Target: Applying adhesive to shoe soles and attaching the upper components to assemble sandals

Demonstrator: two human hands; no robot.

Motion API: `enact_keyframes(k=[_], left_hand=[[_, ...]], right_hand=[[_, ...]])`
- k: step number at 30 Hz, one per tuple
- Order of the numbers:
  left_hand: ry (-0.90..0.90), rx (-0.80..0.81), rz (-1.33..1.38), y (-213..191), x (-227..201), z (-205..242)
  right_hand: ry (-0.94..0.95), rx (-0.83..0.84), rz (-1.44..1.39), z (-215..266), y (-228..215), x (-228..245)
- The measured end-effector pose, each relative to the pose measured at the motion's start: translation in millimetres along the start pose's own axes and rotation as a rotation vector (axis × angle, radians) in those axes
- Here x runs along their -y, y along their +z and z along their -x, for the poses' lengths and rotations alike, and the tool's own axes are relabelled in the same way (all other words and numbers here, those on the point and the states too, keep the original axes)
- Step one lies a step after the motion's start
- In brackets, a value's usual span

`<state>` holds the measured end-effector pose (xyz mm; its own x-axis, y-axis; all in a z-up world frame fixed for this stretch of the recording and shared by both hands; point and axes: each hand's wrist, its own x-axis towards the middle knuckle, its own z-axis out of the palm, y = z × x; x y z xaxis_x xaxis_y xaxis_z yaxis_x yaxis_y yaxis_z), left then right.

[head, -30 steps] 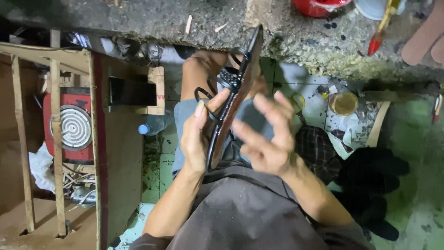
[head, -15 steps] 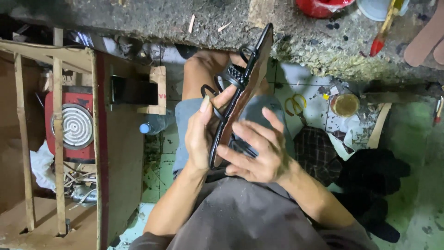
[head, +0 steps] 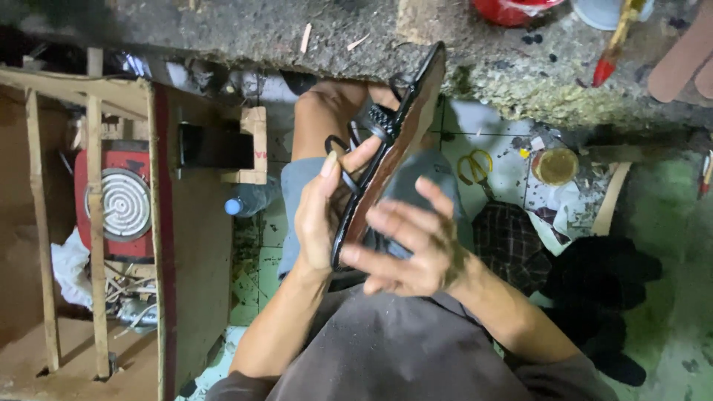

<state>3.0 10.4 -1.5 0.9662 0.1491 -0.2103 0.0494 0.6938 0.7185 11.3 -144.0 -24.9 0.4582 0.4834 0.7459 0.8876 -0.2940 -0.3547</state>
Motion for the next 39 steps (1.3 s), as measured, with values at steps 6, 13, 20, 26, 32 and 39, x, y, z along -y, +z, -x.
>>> enact_keyframes(k=[6, 13, 20, 26, 32, 39], left_hand=[[-0.01, 0.02, 0.042, -4, 0, 2], [-0.015, 0.025, 0.099, -3, 3, 3], [-0.07, 0.008, 0.112, 1, 3, 0], [-0.155, -0.021, -0.232, 15, -14, 2], [-0.171, -0.109, 0.174, 2, -3, -1], [-0.082, -0.267, 0.21, 7, -15, -4]], right_hand=[[0.057, 0.009, 0.124, -7, -1, -24], [0.116, -0.052, 0.132, -13, -7, -33], [0.032, -0.029, -0.018, -8, -8, -6], [-0.123, -0.021, 0.108, -33, -7, -40], [0.137, -0.169, -0.129, -22, -34, -59], [0.527, 0.295, 0.202, -108, -83, -159]])
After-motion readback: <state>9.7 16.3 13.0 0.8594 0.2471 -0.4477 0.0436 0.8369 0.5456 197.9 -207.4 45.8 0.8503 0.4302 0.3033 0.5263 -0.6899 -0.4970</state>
